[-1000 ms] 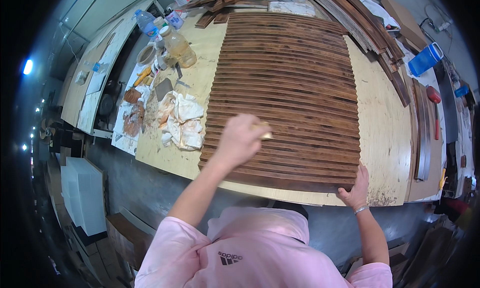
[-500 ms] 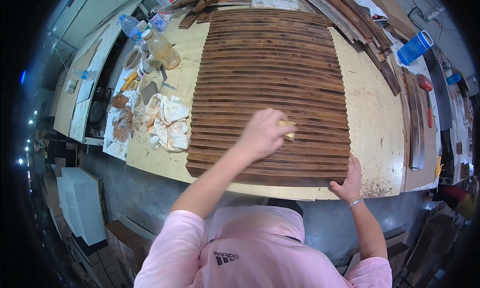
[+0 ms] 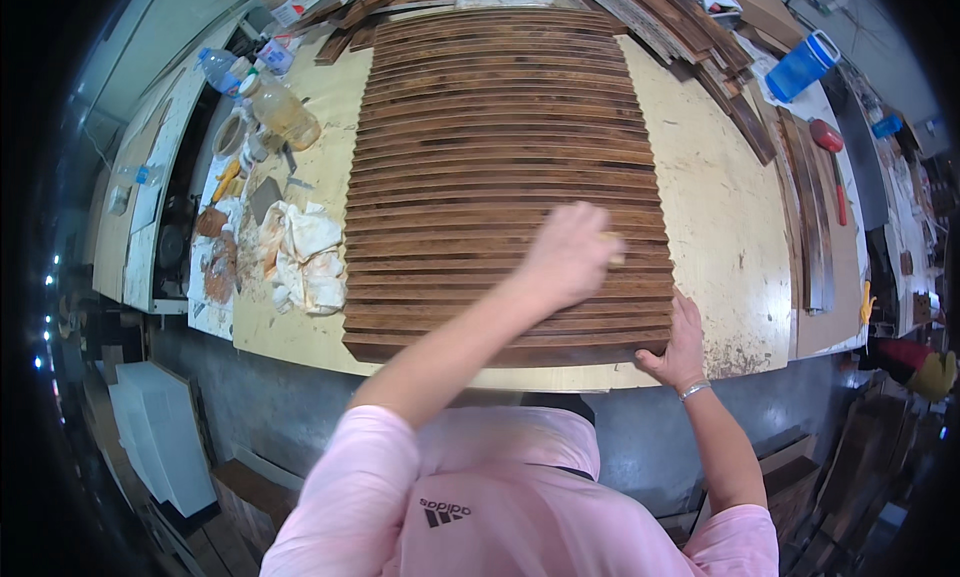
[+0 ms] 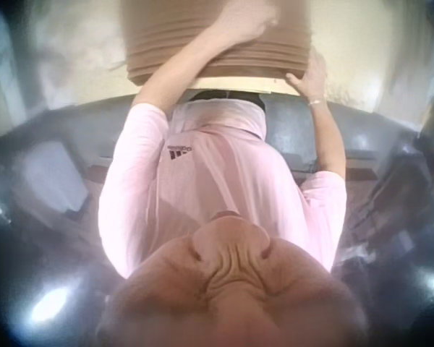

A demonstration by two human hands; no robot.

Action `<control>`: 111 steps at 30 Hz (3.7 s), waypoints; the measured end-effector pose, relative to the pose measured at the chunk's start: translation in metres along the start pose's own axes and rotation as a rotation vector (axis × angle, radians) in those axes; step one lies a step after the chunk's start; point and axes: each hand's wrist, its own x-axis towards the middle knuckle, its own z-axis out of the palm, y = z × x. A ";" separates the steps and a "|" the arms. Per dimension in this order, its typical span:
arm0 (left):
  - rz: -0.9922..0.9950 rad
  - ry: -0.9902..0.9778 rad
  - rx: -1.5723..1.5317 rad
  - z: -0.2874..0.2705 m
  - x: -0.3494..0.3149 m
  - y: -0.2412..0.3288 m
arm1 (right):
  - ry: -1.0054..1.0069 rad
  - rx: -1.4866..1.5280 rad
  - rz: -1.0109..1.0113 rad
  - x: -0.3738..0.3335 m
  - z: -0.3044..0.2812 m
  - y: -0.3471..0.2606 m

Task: The person wipes a wooden board with a cloth, aligns it with other slats on a table, and then uses a yellow block to rub the surface of the assembled wood panel.

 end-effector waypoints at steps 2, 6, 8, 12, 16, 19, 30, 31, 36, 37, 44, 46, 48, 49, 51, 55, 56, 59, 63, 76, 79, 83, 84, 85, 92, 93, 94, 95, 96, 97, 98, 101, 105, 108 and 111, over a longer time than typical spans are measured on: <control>-0.101 -0.114 0.092 -0.038 -0.016 -0.015 | 0.013 -0.008 0.012 -0.002 -0.003 0.004; -0.093 0.035 0.065 -0.041 -0.005 -0.001 | 0.020 -0.024 -0.015 -0.002 0.002 0.003; -0.010 0.104 -0.025 -0.015 0.014 0.020 | 0.018 -0.005 -0.018 0.000 0.000 0.003; -0.015 0.004 -0.039 -0.008 -0.016 0.001 | 0.028 0.016 0.004 -0.001 0.002 0.003; -0.213 -0.050 0.114 -0.111 -0.108 -0.064 | 0.005 0.036 0.038 0.001 -0.005 -0.006; -0.595 -0.060 0.353 -0.180 -0.189 -0.109 | 0.035 0.032 0.033 -0.002 0.002 -0.001; -0.283 0.051 0.151 -0.131 -0.156 -0.071 | 0.088 0.001 0.005 -0.006 0.009 0.008; -0.356 0.034 0.155 -0.148 -0.177 -0.090 | 0.081 0.011 -0.002 -0.005 0.010 0.008; -0.556 0.174 0.304 -0.197 -0.216 -0.106 | 0.079 0.027 -0.012 -0.003 0.008 0.005; -0.524 0.230 0.275 -0.191 -0.204 -0.097 | 0.080 0.019 -0.017 -0.003 0.008 0.006; -0.554 0.051 0.417 -0.194 -0.219 -0.136 | 0.043 0.038 -0.001 -0.003 0.006 0.006; -0.574 0.192 0.461 -0.197 -0.195 -0.142 | 0.039 0.038 0.012 -0.004 0.004 0.005; -0.473 0.288 0.430 -0.186 -0.141 -0.133 | 0.043 0.015 0.026 -0.009 0.004 0.007; -0.397 0.334 0.345 -0.164 -0.120 -0.135 | 0.028 0.036 0.018 -0.005 0.003 0.004; -0.246 0.235 0.151 -0.125 -0.066 -0.109 | 0.001 0.057 0.024 0.000 -0.001 -0.002; -0.125 -0.021 0.068 -0.071 -0.022 -0.110 | -0.005 0.048 0.018 0.000 -0.002 0.000; -0.177 0.020 0.085 -0.081 -0.031 -0.121 | -0.012 0.056 0.024 0.000 -0.003 0.000; -0.539 0.052 0.287 -0.144 -0.098 -0.180 | -0.018 0.043 0.019 0.001 -0.002 0.002; -0.864 0.233 0.508 -0.189 -0.129 -0.196 | -0.016 0.016 0.001 -0.001 0.000 0.004; -0.283 0.128 0.153 0.109 0.128 0.022 | -0.150 0.040 -0.058 0.001 -0.003 0.011; -0.383 0.096 0.147 0.075 0.122 -0.012 | -0.254 0.036 0.018 0.008 -0.016 0.004; -0.863 0.220 0.402 -0.008 0.073 -0.083 | -0.210 0.102 -0.043 0.004 -0.010 0.010; -0.847 0.295 0.422 -0.011 0.077 -0.079 | -0.230 0.112 -0.037 0.005 -0.013 0.009; -0.820 0.376 0.429 -0.009 0.086 -0.076 | -0.241 0.109 -0.022 0.006 -0.015 0.009; -0.526 0.096 0.375 0.052 0.142 -0.068 | -0.216 0.143 -0.025 0.010 -0.019 0.015; -0.632 0.119 0.452 0.040 0.137 -0.082 | -0.202 0.154 -0.041 0.009 -0.021 0.013; -0.623 0.191 0.438 0.033 0.139 -0.089 | -0.187 0.139 -0.038 0.009 -0.020 0.013; -0.613 0.263 0.423 0.029 0.143 -0.090 | -0.172 0.123 -0.036 0.008 -0.020 0.014; -0.648 0.268 0.351 0.028 0.153 -0.072 | -0.159 0.107 -0.043 0.009 -0.019 0.013; -0.466 0.281 0.338 0.040 0.156 -0.061 | -0.158 0.108 -0.045 0.009 -0.020 0.012; -0.338 0.129 0.293 0.051 0.159 -0.051 | -0.153 0.109 -0.047 0.010 -0.021 0.012; -0.501 -0.023 0.266 0.061 0.177 -0.054 | -0.153 0.142 -0.037 0.009 -0.019 0.016; -0.554 0.165 0.240 0.062 0.188 -0.059 | -0.130 0.142 -0.071 0.007 -0.016 0.016; -0.304 -0.113 0.321 0.076 0.186 -0.039 | -0.146 0.185 -0.037 0.011 -0.020 0.014; -0.705 0.103 0.406 0.060 0.175 -0.077 | -0.112 0.167 -0.050 0.008 -0.017 0.015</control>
